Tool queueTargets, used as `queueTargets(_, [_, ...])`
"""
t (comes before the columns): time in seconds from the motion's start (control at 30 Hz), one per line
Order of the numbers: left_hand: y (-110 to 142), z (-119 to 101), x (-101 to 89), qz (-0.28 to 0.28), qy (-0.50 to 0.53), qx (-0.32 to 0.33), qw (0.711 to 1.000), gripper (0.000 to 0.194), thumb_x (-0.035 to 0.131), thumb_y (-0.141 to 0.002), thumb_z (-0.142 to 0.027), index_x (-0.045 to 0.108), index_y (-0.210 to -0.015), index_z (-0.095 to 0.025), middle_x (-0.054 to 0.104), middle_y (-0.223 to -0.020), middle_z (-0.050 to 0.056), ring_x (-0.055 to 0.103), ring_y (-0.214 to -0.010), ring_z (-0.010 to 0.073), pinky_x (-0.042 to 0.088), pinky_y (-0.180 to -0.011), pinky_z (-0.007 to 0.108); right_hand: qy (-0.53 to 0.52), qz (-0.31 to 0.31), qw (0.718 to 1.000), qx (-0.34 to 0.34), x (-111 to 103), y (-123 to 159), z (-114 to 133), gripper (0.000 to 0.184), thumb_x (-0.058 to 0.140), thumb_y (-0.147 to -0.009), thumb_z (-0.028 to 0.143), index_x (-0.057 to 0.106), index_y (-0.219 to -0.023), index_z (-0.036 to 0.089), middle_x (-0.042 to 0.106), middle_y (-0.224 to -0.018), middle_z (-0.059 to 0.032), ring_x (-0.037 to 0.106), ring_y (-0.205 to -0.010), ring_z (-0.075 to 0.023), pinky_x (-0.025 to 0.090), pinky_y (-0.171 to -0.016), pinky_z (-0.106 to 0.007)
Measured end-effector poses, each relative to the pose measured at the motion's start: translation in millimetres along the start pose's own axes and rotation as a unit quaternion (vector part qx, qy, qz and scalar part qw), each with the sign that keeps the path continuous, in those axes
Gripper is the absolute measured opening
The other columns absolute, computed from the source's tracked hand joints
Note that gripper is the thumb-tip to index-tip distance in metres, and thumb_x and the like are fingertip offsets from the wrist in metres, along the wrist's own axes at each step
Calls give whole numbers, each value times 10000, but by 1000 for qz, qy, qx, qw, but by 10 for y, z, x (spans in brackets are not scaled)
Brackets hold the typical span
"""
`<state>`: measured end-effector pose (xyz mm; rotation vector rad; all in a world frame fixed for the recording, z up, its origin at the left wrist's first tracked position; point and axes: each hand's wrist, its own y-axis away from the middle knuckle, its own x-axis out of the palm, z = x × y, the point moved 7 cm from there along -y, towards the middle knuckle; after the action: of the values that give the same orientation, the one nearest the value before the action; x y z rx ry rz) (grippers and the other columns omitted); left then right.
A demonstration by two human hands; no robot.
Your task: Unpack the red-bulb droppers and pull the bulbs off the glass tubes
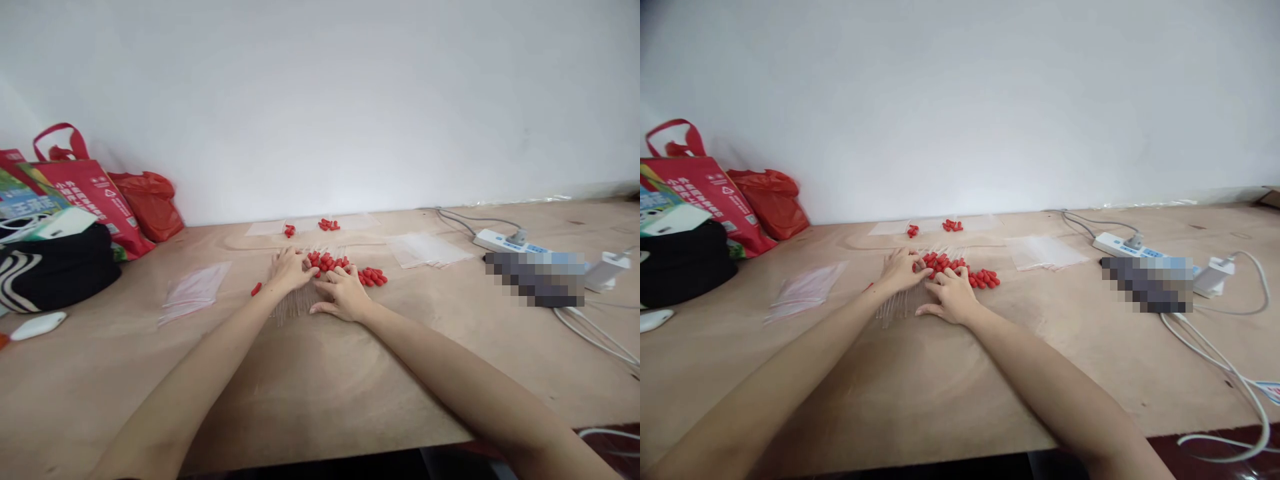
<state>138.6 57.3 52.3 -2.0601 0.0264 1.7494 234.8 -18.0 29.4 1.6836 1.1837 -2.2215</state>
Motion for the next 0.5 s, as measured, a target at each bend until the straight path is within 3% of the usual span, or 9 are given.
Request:
queueTargets(0.17, [-46, 46, 47, 26, -11, -49, 998, 267, 548, -677, -469, 640, -648, -220, 551, -1008, 90, 418, -1041, 290, 312, -862, 443, -3, -42, 999, 30, -103, 101, -61, 472, 413, -760, 610, 624, -956, 235, 571, -824, -41, 428, -825, -170, 183, -750, -353])
queueTargets(0.37, [-92, 104, 109, 33, 2, -105, 994, 231, 542, -661, -408, 656, -587, -221, 567, -1015, 104, 420, -1046, 333, 335, -831, 461, -5, -33, 996, 81, -195, 254, -228, 369, 448, -788, 524, 644, -885, 226, 573, -790, -38, 432, -807, -165, 188, -722, -337])
queueTargets(0.5, [-99, 183, 94, 27, 19, -151, 988, 195, 535, -640, -366, 664, -604, -224, 613, -901, 90, 464, -994, 329, 376, -771, 445, -25, -40, 994, 100, -233, 323, -306, 317, 464, -797, 472, 646, -872, 224, 583, -794, -37, 440, -799, -158, 195, -734, -334])
